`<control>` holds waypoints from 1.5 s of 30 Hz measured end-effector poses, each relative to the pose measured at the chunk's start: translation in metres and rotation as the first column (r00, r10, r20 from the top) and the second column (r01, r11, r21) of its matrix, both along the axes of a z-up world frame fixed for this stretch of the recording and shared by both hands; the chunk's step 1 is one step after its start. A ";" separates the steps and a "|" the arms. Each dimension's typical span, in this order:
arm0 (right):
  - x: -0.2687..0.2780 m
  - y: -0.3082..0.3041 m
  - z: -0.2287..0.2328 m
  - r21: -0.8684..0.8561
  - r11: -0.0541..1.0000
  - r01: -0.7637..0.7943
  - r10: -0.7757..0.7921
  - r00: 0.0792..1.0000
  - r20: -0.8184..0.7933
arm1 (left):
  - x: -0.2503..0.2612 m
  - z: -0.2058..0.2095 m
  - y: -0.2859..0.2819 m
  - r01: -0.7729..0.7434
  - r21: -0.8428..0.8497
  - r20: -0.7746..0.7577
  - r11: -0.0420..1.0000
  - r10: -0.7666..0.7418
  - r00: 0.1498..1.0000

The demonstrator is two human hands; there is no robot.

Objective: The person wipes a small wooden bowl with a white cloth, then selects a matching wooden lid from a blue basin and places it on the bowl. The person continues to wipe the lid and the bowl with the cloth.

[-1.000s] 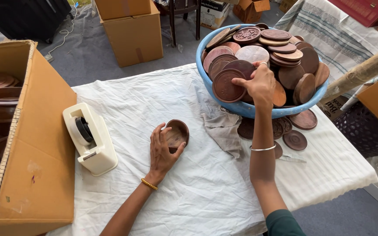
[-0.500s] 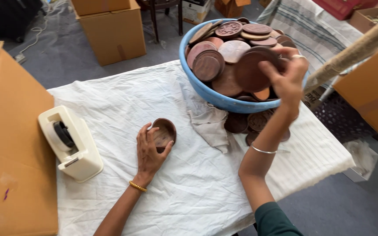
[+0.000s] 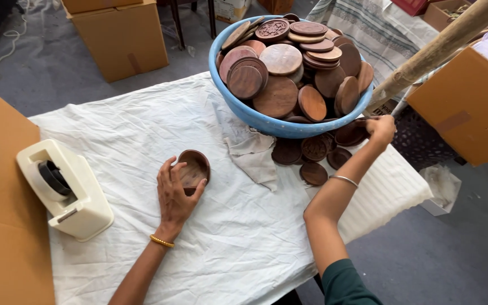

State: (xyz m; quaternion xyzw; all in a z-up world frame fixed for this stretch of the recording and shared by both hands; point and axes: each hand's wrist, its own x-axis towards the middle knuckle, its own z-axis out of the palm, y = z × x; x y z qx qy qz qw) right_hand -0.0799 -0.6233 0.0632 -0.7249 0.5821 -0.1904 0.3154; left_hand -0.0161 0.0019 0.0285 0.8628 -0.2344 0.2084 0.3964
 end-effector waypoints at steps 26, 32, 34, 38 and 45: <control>0.027 0.123 0.112 -0.355 0.828 -0.434 0.450 0.892 -0.042 | 0.002 -0.002 0.000 -0.001 0.008 -0.026 1.000 0.001 1.000; 0.051 0.133 0.100 -0.442 0.879 -0.180 0.202 0.979 0.003 | 0.001 0.000 0.001 0.005 0.007 -0.019 1.000 -0.005 1.000; 0.047 0.113 0.088 -0.459 0.879 -0.127 0.208 0.969 0.131 | 0.000 0.000 0.000 0.009 0.006 -0.039 1.000 -0.009 0.999; 0.020 0.092 0.093 -0.634 0.757 0.159 0.255 0.822 0.510 | 0.003 -0.006 -0.001 0.004 0.011 -0.019 1.000 -0.004 1.000; -0.072 0.031 0.089 -0.630 0.742 0.229 0.314 0.711 0.629 | 0.001 -0.003 0.000 0.009 0.001 -0.015 1.000 -0.009 1.000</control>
